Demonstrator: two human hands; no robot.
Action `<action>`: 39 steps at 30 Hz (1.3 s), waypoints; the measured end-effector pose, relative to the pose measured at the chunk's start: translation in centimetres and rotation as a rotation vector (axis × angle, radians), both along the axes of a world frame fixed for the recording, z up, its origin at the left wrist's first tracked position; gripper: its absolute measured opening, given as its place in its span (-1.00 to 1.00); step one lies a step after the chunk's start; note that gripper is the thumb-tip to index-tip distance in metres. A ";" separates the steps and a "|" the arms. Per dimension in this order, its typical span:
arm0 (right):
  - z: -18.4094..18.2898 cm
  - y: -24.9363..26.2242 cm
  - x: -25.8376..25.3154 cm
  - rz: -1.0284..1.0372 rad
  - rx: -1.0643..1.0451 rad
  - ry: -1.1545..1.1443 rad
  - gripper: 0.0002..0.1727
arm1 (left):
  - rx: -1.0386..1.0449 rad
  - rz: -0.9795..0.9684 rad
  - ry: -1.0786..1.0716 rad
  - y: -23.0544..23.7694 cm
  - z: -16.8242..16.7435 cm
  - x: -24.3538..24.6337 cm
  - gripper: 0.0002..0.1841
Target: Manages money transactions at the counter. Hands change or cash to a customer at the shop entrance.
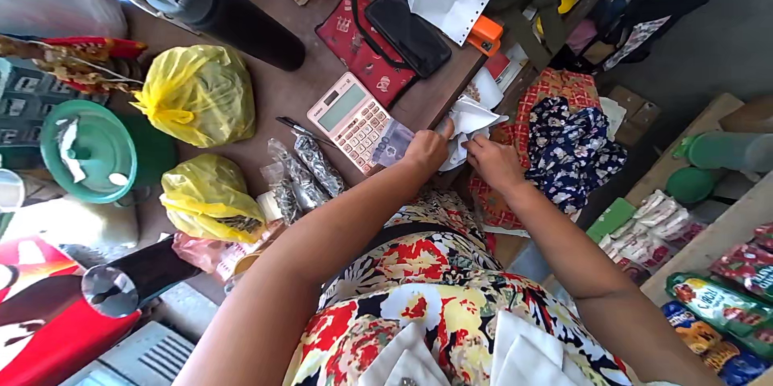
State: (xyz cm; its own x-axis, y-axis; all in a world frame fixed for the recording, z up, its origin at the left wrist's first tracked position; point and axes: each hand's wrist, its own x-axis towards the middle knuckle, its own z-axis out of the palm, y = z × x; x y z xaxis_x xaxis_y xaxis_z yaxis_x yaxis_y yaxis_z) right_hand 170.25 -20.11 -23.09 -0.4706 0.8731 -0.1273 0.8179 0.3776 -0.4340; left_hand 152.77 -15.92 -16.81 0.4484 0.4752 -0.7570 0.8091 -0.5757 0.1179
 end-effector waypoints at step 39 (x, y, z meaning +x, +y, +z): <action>0.2 2.0 1.3 -0.425 -0.435 0.470 -0.71 | -0.227 0.657 -0.437 -0.2 0.8 -4.4 -0.45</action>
State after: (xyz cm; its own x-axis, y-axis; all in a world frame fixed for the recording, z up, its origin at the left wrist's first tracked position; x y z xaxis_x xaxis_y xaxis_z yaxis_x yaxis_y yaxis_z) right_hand 171.54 -18.16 -22.91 -0.1955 0.9083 -0.3699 0.5471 -0.2120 -0.8098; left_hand 148.34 -16.17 -15.99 0.4091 0.5995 -0.6879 0.8269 0.0752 0.5573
